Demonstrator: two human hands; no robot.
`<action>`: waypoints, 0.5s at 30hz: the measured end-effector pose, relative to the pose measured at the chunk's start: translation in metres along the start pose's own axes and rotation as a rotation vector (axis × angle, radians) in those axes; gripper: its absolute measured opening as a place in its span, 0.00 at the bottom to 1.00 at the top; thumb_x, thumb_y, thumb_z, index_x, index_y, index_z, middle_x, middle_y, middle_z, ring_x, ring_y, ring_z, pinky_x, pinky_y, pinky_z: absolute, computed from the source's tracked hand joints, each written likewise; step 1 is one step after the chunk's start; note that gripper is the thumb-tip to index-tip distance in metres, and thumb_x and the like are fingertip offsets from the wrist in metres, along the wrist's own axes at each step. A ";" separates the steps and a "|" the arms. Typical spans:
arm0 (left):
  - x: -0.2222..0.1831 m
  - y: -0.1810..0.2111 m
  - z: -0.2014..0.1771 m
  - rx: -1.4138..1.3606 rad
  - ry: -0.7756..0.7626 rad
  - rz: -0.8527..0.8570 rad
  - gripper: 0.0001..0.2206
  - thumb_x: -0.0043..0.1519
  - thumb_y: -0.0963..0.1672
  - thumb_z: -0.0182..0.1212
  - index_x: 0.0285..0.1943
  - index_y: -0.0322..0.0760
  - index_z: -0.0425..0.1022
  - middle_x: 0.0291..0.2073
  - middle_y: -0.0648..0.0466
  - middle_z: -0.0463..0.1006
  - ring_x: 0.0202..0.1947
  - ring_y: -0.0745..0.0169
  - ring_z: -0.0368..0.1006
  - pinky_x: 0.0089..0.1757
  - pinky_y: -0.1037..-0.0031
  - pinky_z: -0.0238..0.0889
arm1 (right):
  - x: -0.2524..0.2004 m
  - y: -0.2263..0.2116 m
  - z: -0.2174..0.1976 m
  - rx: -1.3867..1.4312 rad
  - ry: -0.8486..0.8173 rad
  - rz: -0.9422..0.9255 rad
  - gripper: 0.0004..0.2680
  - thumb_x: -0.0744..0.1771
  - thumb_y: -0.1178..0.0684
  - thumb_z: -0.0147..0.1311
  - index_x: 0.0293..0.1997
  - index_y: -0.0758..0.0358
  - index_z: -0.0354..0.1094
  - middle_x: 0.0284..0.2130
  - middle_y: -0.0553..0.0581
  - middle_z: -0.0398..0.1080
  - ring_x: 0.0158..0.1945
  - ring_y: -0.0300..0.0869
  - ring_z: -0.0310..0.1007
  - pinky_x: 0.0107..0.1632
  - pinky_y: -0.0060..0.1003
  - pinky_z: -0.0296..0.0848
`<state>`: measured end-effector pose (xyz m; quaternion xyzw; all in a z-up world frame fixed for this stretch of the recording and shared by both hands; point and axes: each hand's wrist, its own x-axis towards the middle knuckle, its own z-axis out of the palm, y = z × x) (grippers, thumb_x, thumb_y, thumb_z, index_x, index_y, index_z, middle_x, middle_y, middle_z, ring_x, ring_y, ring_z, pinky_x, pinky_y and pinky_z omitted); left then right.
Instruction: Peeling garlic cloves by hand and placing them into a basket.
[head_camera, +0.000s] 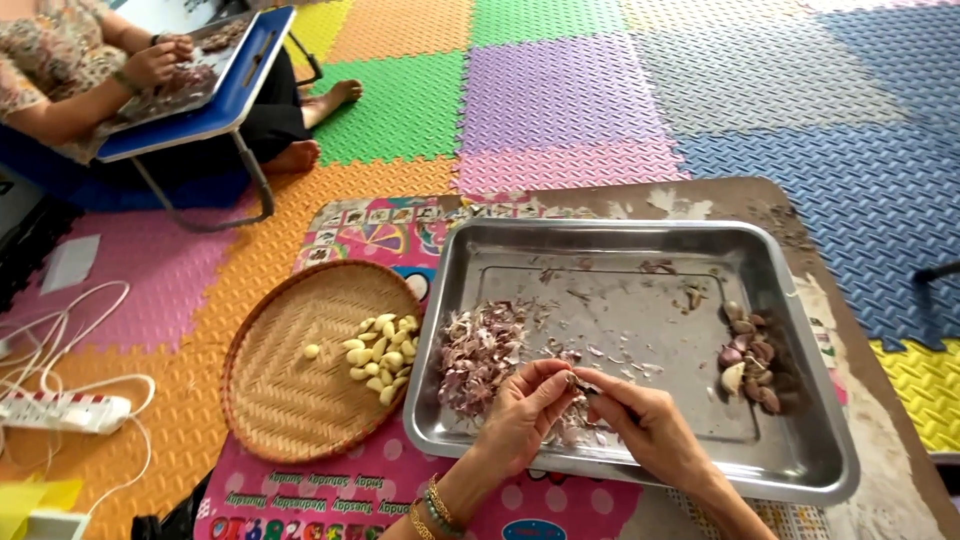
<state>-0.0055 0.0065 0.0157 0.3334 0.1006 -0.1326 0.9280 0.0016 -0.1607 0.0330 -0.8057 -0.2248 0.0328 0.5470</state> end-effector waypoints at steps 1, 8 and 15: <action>0.001 -0.001 0.001 0.001 0.003 -0.011 0.06 0.54 0.36 0.54 0.39 0.28 0.69 0.33 0.47 0.73 0.35 0.63 0.71 0.43 0.80 0.66 | 0.000 -0.001 0.000 0.007 0.014 -0.026 0.13 0.61 0.58 0.47 0.49 0.56 0.64 0.25 0.50 0.77 0.26 0.31 0.75 0.27 0.22 0.70; 0.012 -0.002 0.003 -0.106 -0.030 -0.084 0.07 0.52 0.35 0.55 0.39 0.26 0.71 0.31 0.44 0.74 0.32 0.59 0.72 0.41 0.78 0.68 | 0.001 0.000 -0.005 0.059 0.078 -0.089 0.11 0.62 0.57 0.45 0.48 0.58 0.64 0.24 0.51 0.74 0.26 0.33 0.75 0.25 0.23 0.75; 0.014 -0.003 -0.004 -0.201 -0.032 -0.151 0.06 0.53 0.36 0.54 0.38 0.26 0.70 0.30 0.46 0.74 0.31 0.62 0.71 0.39 0.79 0.68 | 0.000 -0.003 -0.011 0.063 0.073 -0.064 0.11 0.63 0.57 0.43 0.48 0.61 0.64 0.22 0.51 0.72 0.27 0.33 0.72 0.31 0.24 0.72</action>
